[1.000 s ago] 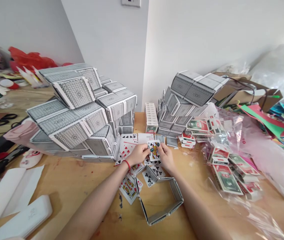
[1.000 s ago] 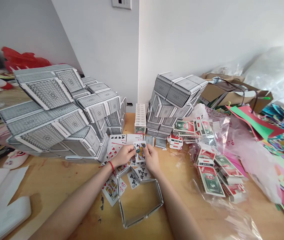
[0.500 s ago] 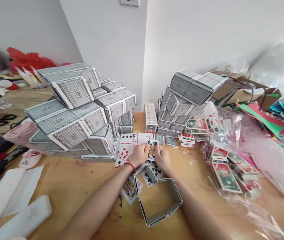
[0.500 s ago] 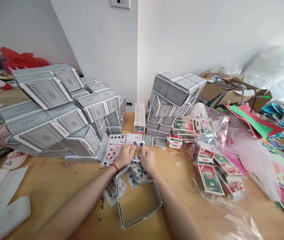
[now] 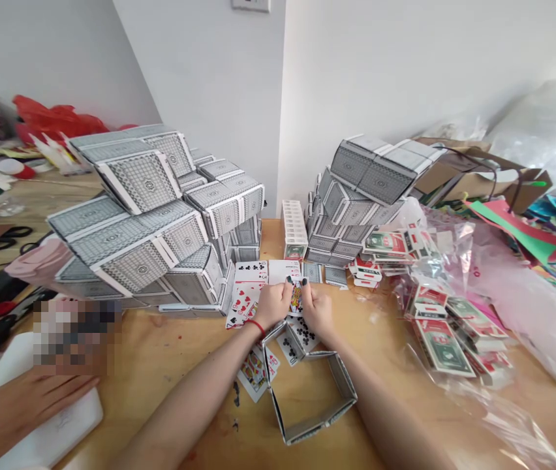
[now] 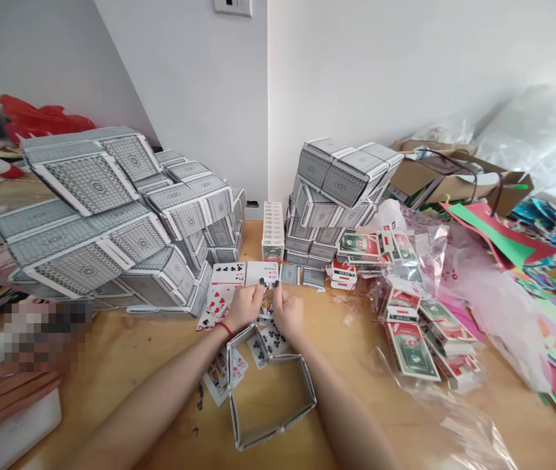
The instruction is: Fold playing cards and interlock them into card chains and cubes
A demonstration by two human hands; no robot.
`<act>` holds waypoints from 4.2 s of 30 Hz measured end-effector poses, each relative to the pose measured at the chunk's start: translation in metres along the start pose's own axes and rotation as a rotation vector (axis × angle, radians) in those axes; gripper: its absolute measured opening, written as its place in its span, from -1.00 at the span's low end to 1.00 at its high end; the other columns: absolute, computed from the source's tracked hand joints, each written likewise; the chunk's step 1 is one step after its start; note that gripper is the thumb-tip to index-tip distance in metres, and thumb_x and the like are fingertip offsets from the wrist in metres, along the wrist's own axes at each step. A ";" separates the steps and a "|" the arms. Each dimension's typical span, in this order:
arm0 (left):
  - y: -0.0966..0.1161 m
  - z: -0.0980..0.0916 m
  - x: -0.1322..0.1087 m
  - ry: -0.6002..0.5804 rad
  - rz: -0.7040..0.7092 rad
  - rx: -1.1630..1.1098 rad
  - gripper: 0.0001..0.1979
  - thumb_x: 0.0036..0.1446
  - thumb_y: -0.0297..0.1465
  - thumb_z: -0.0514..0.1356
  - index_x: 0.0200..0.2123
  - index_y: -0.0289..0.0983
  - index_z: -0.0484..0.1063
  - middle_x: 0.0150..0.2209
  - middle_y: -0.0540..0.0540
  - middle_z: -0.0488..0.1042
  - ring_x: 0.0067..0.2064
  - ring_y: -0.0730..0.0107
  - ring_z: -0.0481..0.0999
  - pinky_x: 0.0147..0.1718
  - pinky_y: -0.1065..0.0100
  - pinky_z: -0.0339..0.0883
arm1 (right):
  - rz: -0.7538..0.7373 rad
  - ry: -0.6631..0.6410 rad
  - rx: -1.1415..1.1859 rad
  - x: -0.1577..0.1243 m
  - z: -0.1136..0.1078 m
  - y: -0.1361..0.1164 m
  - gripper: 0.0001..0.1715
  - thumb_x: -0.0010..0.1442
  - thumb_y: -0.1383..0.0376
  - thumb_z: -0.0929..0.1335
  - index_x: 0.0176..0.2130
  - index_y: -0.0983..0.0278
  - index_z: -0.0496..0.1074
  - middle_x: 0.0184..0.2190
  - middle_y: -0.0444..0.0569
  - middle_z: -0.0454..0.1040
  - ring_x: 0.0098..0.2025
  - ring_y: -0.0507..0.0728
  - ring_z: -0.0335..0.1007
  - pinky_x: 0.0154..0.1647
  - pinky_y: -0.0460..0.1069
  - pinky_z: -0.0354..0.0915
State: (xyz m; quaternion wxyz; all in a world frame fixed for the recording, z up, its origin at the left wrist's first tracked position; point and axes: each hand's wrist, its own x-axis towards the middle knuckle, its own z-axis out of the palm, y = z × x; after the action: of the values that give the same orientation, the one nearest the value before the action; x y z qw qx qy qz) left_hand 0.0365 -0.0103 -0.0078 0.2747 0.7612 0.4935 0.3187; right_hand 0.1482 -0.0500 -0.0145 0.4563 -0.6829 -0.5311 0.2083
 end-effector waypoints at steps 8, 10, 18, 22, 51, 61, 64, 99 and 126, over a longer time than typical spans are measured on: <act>-0.001 0.000 0.001 -0.018 0.019 0.074 -0.48 0.20 -0.31 -0.17 -0.75 -0.31 0.24 -0.75 -0.04 0.25 -0.66 0.52 0.16 -0.60 0.40 -0.09 | -0.020 0.020 0.014 0.000 -0.001 -0.002 -0.42 0.20 0.02 0.06 -0.72 0.21 -0.09 -0.80 -0.21 -0.04 -0.72 -0.05 -0.12 -0.68 -0.10 -0.17; -0.002 0.001 0.001 -0.019 0.025 0.084 -0.48 0.20 -0.31 -0.17 -0.74 -0.31 0.25 -0.75 -0.05 0.26 -0.66 0.51 0.18 -0.60 0.41 -0.08 | -0.025 0.018 0.006 0.000 -0.001 -0.002 -0.43 0.21 0.03 0.06 -0.72 0.21 -0.09 -0.80 -0.21 -0.03 -0.72 -0.05 -0.11 -0.67 -0.10 -0.17; -0.004 0.003 -0.001 0.015 0.043 0.069 -0.51 0.20 -0.32 -0.16 -0.74 -0.29 0.21 -0.74 -0.03 0.24 -0.65 0.51 0.16 -0.59 0.40 -0.09 | -0.058 -0.015 0.015 -0.001 0.000 0.001 -0.43 0.22 0.04 0.07 -0.72 0.21 -0.06 -0.79 -0.20 0.00 -0.71 -0.04 -0.12 -0.64 -0.07 -0.18; -0.005 0.001 0.000 0.022 0.009 -0.054 -0.55 0.18 -0.29 -0.13 -0.72 -0.29 0.18 -0.74 0.03 0.15 -0.63 0.53 0.14 -0.59 0.42 -0.08 | -0.010 -0.057 0.087 0.001 -0.001 0.002 -0.46 0.21 0.01 0.07 -0.67 0.21 -0.02 -0.74 -0.20 0.01 -0.66 -0.02 -0.09 -0.62 -0.09 -0.13; -0.009 -0.005 0.003 -0.092 -0.103 -0.606 -0.93 0.10 -0.43 -0.01 -0.29 -0.26 0.18 -0.50 0.07 0.28 -0.50 0.51 0.24 -0.48 0.46 0.14 | 0.200 -0.318 0.795 0.012 -0.014 0.007 -0.77 0.06 0.17 0.31 -0.25 0.21 0.35 -0.43 -0.15 0.42 -0.45 0.03 0.30 -0.39 -0.08 0.25; -0.012 -0.004 0.005 -0.111 -0.123 -0.686 -0.82 0.10 -0.32 0.05 -0.23 -0.28 0.25 -0.48 0.03 0.39 -0.46 0.48 0.36 -0.46 0.46 0.23 | 0.098 -0.219 0.636 0.014 -0.014 0.008 -0.61 0.09 0.10 0.27 -0.11 0.21 0.37 -0.13 -0.02 0.44 -0.12 0.17 0.34 -0.10 0.05 0.27; -0.012 -0.004 0.005 -0.088 -0.104 -0.672 -0.78 0.10 -0.31 0.07 -0.20 -0.28 0.28 -0.47 0.01 0.42 -0.43 0.45 0.41 -0.42 0.44 0.27 | 0.105 -0.198 0.623 0.015 -0.015 0.009 -0.58 0.07 0.12 0.29 -0.08 0.21 0.40 -0.06 -0.03 0.42 -0.01 0.18 0.29 -0.01 0.06 0.22; -0.003 -0.006 0.001 -0.096 -0.082 -0.601 -0.96 0.06 -0.42 0.03 -0.37 -0.26 0.23 -0.49 0.04 0.33 -0.46 0.50 0.32 -0.48 0.49 0.17 | 0.284 -0.186 0.735 0.011 -0.011 0.004 -0.84 -0.10 0.29 0.25 -0.40 0.24 0.34 -0.59 -0.23 0.28 -0.58 0.00 0.12 -0.55 -0.11 0.10; -0.006 -0.015 -0.002 -0.071 0.065 -0.680 -0.86 0.03 -0.46 0.02 -0.39 -0.30 0.37 -0.37 -0.04 0.39 -0.30 0.40 0.36 -0.27 0.39 0.22 | 0.336 -0.631 0.845 0.018 -0.022 0.016 -0.60 -0.05 0.03 0.39 -0.48 0.31 0.31 -0.71 -0.23 0.27 -0.77 -0.09 0.12 -0.79 -0.17 0.10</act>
State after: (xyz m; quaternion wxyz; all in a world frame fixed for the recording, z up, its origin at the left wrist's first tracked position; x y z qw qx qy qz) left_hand 0.0215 -0.0084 -0.0030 0.5192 0.6521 0.3247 0.4470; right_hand 0.1801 -0.0422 -0.0138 0.4697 -0.4200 -0.3963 0.6678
